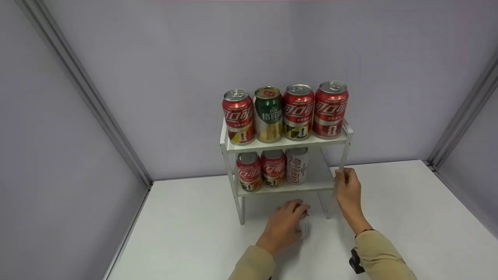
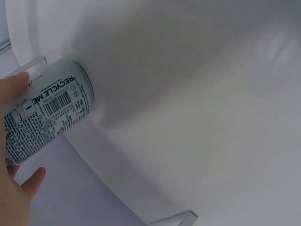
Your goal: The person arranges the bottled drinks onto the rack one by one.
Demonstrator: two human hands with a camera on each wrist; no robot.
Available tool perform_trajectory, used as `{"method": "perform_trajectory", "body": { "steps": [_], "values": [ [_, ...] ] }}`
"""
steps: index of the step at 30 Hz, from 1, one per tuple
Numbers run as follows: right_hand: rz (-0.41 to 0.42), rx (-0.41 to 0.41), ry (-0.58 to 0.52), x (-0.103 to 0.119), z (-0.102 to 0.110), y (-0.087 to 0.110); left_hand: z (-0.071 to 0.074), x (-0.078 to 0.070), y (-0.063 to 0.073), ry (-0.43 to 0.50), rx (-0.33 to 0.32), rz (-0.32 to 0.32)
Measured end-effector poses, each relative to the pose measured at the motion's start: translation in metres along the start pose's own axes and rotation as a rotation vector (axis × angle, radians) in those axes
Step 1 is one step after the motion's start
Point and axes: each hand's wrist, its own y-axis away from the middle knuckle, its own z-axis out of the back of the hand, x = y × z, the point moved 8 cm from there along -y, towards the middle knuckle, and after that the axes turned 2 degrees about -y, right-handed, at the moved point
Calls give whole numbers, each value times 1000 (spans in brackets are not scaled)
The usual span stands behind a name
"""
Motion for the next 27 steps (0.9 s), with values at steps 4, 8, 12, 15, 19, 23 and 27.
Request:
{"method": "perform_trajectory", "body": {
  "steps": [4, 8, 12, 15, 19, 23, 27],
  "values": [
    [13, -1, -16, -1, 0, -1, 0, 1, -1, 47, -22, 4],
    [20, 2, 6, -3, 0, -2, -1, 2, 0, 112, 1, 25],
    [-5, 2, 25, -22, 1, -8, -4, 2, 2, 155, 38, 48],
    [-11, -5, 28, -36, 4, -14, -5, 1, 1, 157, 43, 72],
    [12, -14, 33, -36, 8, -16, -2, -3, 4, 111, -9, 104],
    [22, -33, 40, -35, 12, -18, 3, -6, 9, 46, -99, 110],
    [-2, -24, 21, -37, 14, -20, 9, -8, 14, 53, -143, 117]
  ]
}}
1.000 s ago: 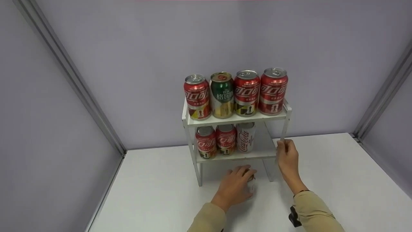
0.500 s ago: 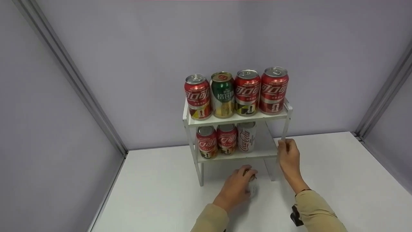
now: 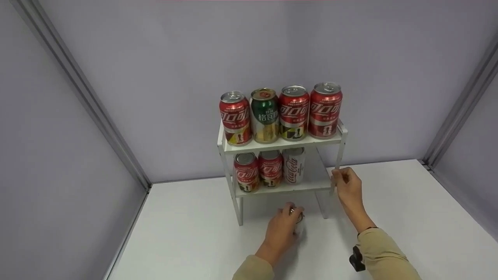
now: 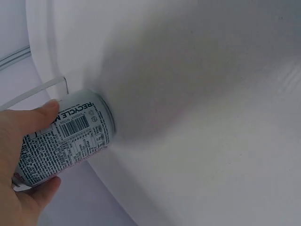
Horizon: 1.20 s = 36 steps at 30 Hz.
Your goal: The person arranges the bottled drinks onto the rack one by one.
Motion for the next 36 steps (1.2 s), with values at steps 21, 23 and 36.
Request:
{"method": "perform_trajectory", "body": {
  "steps": [21, 23, 36],
  "values": [
    [26, -29, 47, 2, 1, 3, 92, -42, -28, -4, -257, -147],
    [31, -40, 63, 3, 3, 2, 101, -46, -34, -8, -285, -169],
    [38, -40, 122, 2, 1, 0, 134, -64, -69, -96, -401, -250]
  ]
}}
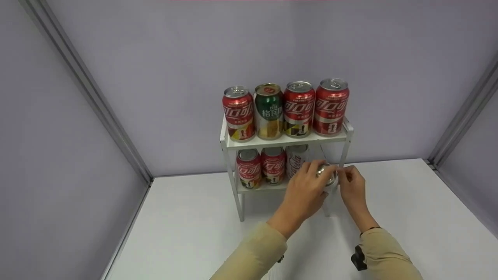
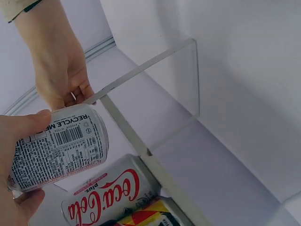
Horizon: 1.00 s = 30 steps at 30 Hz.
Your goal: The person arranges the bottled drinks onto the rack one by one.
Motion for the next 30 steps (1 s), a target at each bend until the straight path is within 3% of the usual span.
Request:
{"method": "perform_trajectory", "body": {
  "steps": [6, 16, 25, 30],
  "values": [
    [10, -4, -17, 2, -1, -1, -10, 4, -18, -89, 3, 23],
    [-2, 2, 18, 2, -1, -1, -27, 8, -29, -206, 24, 52],
    [-16, 17, -7, 2, -1, 0, -41, 14, -39, -285, 179, 50],
    [-5, 11, -43, 3, -1, 1, -47, 18, -39, -279, 203, 58]
  ]
}}
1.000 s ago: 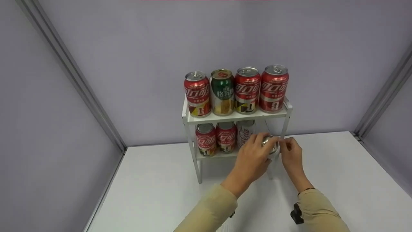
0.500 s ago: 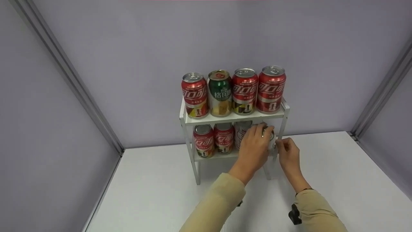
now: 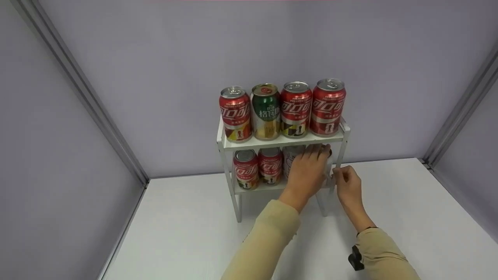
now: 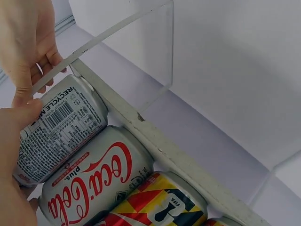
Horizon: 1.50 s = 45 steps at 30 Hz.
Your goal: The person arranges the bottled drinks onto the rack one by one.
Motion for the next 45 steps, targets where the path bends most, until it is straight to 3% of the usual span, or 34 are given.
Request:
{"method": "perform_trajectory", "body": {
  "steps": [4, 9, 12, 18, 25, 28, 31, 35, 41, 45],
  "values": [
    [16, -9, -9, 0, 0, 0, 0, 2, 1, -7, -10, -36],
    [-1, 0, -14, 2, -1, 0, -1, 6, 4, -11, 37, -128],
    [-4, 8, -26, 13, -1, 4, -3, 9, 6, 0, 51, -147],
    [-2, 18, -34, 32, 0, 15, -4, 8, 7, -19, 17, -110],
    [-3, 10, -27, 0, -1, 5, -7, 3, 5, -46, 21, -10],
    [9, 6, -21, -3, -2, 2, -7, 1, 2, -72, 37, 20],
    [14, -5, 1, -2, -2, 0, -5, -2, 3, -93, 3, 26],
    [12, -6, 17, -2, -1, 1, -2, 0, 7, -79, -48, -26],
    [9, -1, 7, -2, -2, 0, -9, 11, 10, -121, 51, -181],
    [13, -6, 6, -2, -2, 1, -10, 15, 12, -145, 49, -213]
  ]
}}
